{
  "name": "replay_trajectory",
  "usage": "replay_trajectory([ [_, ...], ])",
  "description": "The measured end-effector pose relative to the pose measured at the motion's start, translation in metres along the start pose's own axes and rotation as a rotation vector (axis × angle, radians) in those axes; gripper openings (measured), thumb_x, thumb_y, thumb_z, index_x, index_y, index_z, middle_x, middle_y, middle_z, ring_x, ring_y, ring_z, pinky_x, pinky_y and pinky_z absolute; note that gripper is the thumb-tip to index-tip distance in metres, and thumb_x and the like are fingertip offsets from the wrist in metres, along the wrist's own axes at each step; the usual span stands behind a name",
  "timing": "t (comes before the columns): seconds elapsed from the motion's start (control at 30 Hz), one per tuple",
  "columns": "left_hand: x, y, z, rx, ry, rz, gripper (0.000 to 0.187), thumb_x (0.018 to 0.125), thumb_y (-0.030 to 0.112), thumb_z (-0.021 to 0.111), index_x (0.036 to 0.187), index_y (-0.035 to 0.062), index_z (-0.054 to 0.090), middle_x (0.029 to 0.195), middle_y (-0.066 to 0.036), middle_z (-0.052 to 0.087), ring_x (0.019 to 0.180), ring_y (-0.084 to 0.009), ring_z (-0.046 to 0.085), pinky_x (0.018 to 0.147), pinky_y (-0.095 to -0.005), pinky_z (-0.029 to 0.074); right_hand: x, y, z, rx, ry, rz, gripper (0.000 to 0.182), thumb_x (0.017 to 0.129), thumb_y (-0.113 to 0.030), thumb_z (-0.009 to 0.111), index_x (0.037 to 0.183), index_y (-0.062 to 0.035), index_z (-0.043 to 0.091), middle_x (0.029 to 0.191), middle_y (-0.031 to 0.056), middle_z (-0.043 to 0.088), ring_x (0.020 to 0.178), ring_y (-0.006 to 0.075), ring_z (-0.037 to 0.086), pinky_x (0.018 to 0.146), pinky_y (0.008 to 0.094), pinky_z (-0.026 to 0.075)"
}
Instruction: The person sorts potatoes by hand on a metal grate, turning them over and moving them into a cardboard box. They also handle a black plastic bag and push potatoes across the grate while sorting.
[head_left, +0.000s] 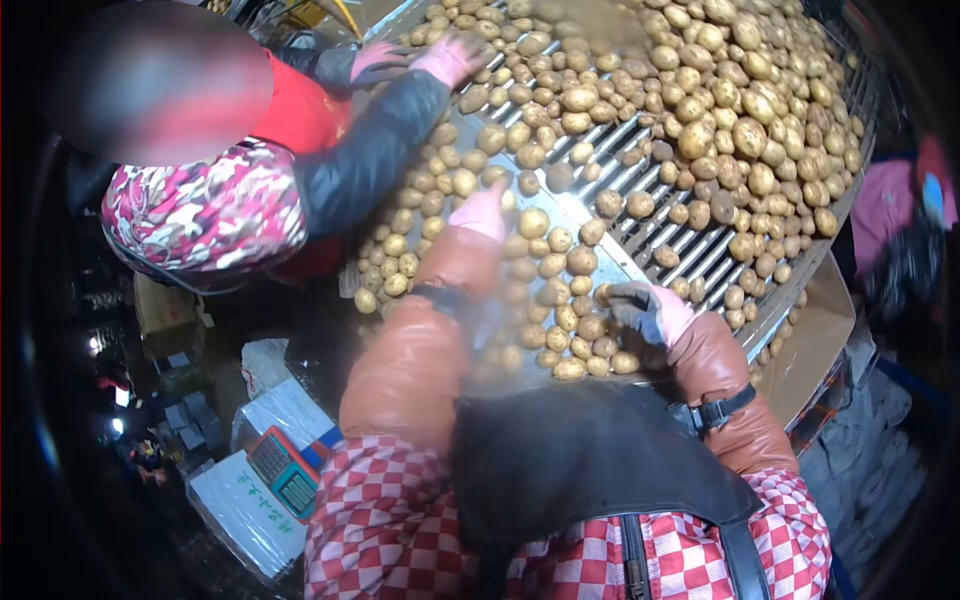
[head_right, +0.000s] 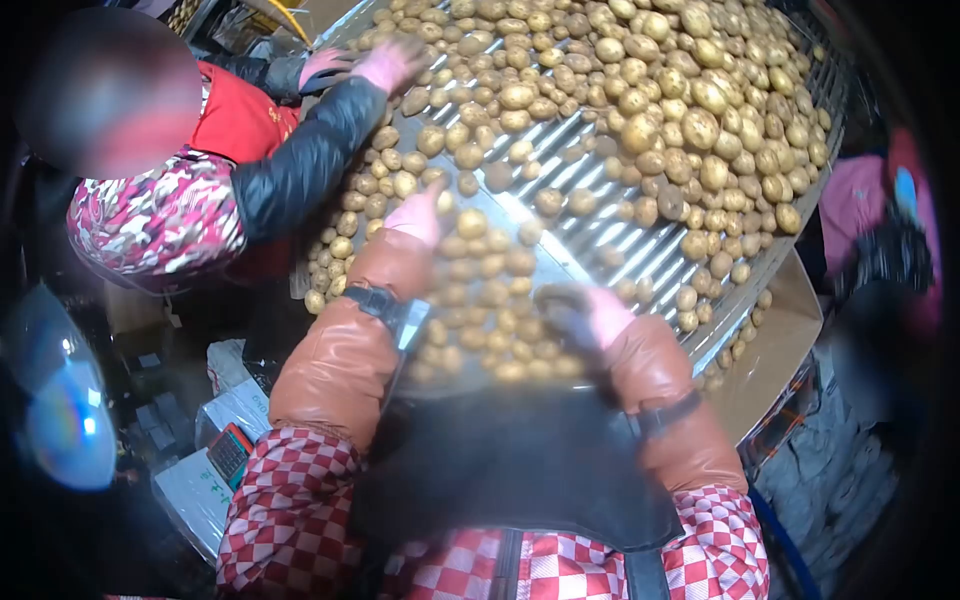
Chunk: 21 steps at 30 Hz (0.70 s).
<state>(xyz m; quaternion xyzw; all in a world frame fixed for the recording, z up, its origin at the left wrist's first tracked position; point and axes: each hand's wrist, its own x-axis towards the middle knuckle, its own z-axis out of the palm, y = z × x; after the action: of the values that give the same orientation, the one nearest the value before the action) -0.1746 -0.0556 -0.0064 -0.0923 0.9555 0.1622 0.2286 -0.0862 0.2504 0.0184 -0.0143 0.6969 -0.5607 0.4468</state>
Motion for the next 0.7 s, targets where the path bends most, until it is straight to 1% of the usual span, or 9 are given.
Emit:
replay_trajectory([
  [0.07, 0.003, -0.007, 0.004, 0.057, 0.068, 0.038, 0.057, 0.089, 0.011, 0.06, 0.143, 0.0206, 0.047, 0.113, -0.02, 0.065, 0.104, -0.0327, 0.066, 0.089, -0.0444, 0.054, -0.005, -0.011, -0.003, 0.075, 0.014, 0.03, 0.034, 0.094, -0.015, 0.066, 0.125, -0.0028, 0.062, 0.106, 0.0085, 0.067, 0.092, 0.0144, 0.061, 0.08, 0.0282, 0.051],
  [0.1, 0.0, -0.011, 0.005, -0.178, 0.076, 0.045, 0.054, 0.09, 0.017, 0.061, 0.142, 0.0188, 0.048, 0.116, -0.019, 0.065, 0.107, -0.0301, 0.065, 0.09, -0.0429, 0.053, -0.007, -0.017, -0.002, 0.131, 0.007, 0.128, 0.037, 0.097, -0.012, 0.064, 0.13, 0.0019, 0.058, 0.117, 0.0104, 0.067, 0.103, 0.0163, 0.061, 0.089, 0.0277, 0.05],
  [0.2, -0.025, -0.014, 0.017, -1.03, 0.045, 0.065, 0.058, 0.093, 0.042, 0.062, 0.14, 0.0093, 0.049, 0.125, -0.011, 0.062, 0.117, -0.0227, 0.058, 0.095, -0.0393, 0.051, -0.011, 0.001, 0.0, 0.402, -0.007, 0.018, 0.035, 0.096, -0.014, 0.064, 0.128, 0.0001, 0.058, 0.112, 0.0096, 0.067, 0.096, 0.0171, 0.062, 0.085, 0.0302, 0.052],
  [0.33, -0.078, 0.0, 0.019, -1.527, -0.547, 0.112, 0.066, 0.092, 0.063, 0.054, 0.131, 0.0096, 0.055, 0.103, -0.006, 0.064, 0.085, -0.0203, 0.06, 0.073, -0.0349, 0.052, -0.007, 0.002, 0.005, 0.685, -0.034, -0.022, 0.05, 0.095, -0.021, 0.067, 0.137, -0.0038, 0.047, 0.113, 0.008, 0.066, 0.098, 0.0169, 0.062, 0.081, 0.0332, 0.052],
  [0.47, -0.112, 0.046, 0.036, -1.561, -0.754, 0.125, 0.053, 0.104, 0.046, 0.038, 0.133, 0.0054, 0.055, 0.114, -0.012, 0.064, 0.094, -0.0248, 0.063, 0.082, -0.0374, 0.053, -0.018, -0.024, 0.023, 0.715, 0.036, -0.142, 0.09, 0.087, -0.054, 0.069, 0.152, -0.0077, 0.027, 0.122, 0.011, 0.059, 0.108, 0.0245, 0.06, 0.09, 0.0404, 0.051],
  [0.53, -0.124, 0.056, 0.042, -1.207, -0.714, 0.058, 0.046, 0.106, 0.04, 0.038, 0.132, 0.0052, 0.055, 0.116, -0.014, 0.067, 0.097, -0.0276, 0.066, 0.082, -0.0389, 0.055, -0.013, 0.004, 0.022, 0.683, -0.047, -0.16, 0.084, 0.088, -0.05, 0.069, 0.151, -0.0092, 0.03, 0.116, 0.012, 0.061, 0.104, 0.0244, 0.061, 0.089, 0.0434, 0.052],
  [0.63, -0.163, 0.092, -0.01, -0.554, -0.668, -0.025, 0.049, 0.101, 0.046, 0.046, 0.126, 0.0059, 0.06, 0.106, -0.01, 0.071, 0.087, -0.0257, 0.068, 0.068, -0.0356, 0.053, -0.019, 0.019, 0.028, 0.734, 0.111, 0.068, 0.055, 0.09, -0.04, 0.068, 0.132, -0.0089, 0.05, 0.092, 0.0131, 0.065, 0.072, 0.0217, 0.062, 0.056, 0.0326, 0.052],
  [0.67, -0.164, 0.07, 0.018, -0.86, -0.541, -0.45, 0.04, 0.099, 0.042, 0.051, 0.122, 0.0109, 0.062, 0.09, -0.005, 0.065, 0.077, -0.0198, 0.062, 0.075, -0.0316, 0.05, -0.015, 0.047, 0.017, 0.729, 0.209, 0.081, 0.048, 0.091, -0.039, 0.068, 0.125, -0.0083, 0.055, 0.087, 0.0125, 0.065, 0.065, 0.0207, 0.061, 0.048, 0.0285, 0.048],
  [0.7, -0.16, 0.047, 0.028, -0.91, -0.519, -0.499, 0.037, 0.099, 0.038, 0.051, 0.123, 0.0113, 0.062, 0.096, -0.006, 0.065, 0.083, -0.021, 0.062, 0.078, -0.0329, 0.05, -0.022, 0.064, 0.006, 0.767, 0.305, 0.054, 0.042, 0.091, -0.038, 0.067, 0.118, -0.0077, 0.058, 0.084, 0.0123, 0.064, 0.059, 0.0195, 0.059, 0.042, 0.0245, 0.043],
])
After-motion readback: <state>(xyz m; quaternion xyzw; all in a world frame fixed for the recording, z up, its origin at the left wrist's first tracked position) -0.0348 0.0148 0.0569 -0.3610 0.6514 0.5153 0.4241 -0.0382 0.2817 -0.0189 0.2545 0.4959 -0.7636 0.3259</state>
